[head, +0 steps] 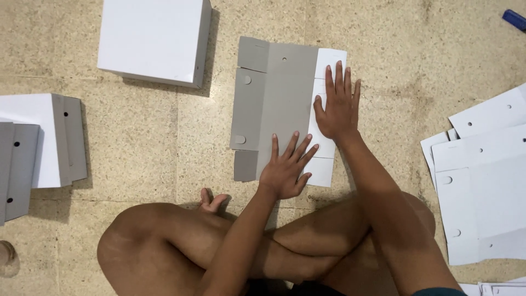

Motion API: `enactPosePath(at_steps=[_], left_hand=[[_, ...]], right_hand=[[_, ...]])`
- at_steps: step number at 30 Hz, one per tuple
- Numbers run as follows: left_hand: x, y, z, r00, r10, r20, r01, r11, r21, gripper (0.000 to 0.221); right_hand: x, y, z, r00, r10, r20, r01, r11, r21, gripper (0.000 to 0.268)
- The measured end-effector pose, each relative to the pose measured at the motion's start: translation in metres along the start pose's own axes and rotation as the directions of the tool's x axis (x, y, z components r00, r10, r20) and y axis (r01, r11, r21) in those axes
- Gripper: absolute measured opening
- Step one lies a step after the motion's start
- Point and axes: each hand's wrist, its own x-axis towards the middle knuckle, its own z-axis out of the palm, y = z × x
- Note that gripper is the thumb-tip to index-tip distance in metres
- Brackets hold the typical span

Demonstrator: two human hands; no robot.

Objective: Manually folding and assembling cardboard boxes from flat pre-cut templates while sitting on the floor.

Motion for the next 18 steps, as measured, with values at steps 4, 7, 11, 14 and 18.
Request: enactPosePath(at_steps=[4,7,11,14,18], left_hand=[[0.001,0.001,0.006,0.999,-0.013,-0.044,0.014,1.000,0.028,0.069],[-0.001,0.004,0.009,0.996,-0.016,-0.090,0.020,0.999,0.039,0.069],[-0.004,0.006,0.006,0.996,-0.033,-0.088,0.039,0.997,0.060,0.073],[-0.003,0.006,0.013,0.996,-0.033,-0.083,0.040,0.996,0.085,0.075],[-0.001,0.004,0.017,0.996,-0.032,-0.080,0.039,0.995,0.089,0.075]], right_hand=[[0.000,0.003,0.003,0.999,-0.026,0.021,0.026,0.999,-0.027,0.066],[-0.008,0.000,0.007,1.000,-0.025,0.017,0.025,0.998,-0.055,0.064],[-0.022,-0.005,0.012,0.999,0.008,0.033,-0.006,0.998,-0.064,0.063],[-0.035,0.000,0.020,1.000,-0.014,0.011,0.014,0.998,-0.058,0.063],[-0.027,-0.001,0.012,0.996,0.027,0.079,-0.022,0.998,-0.055,0.066]])
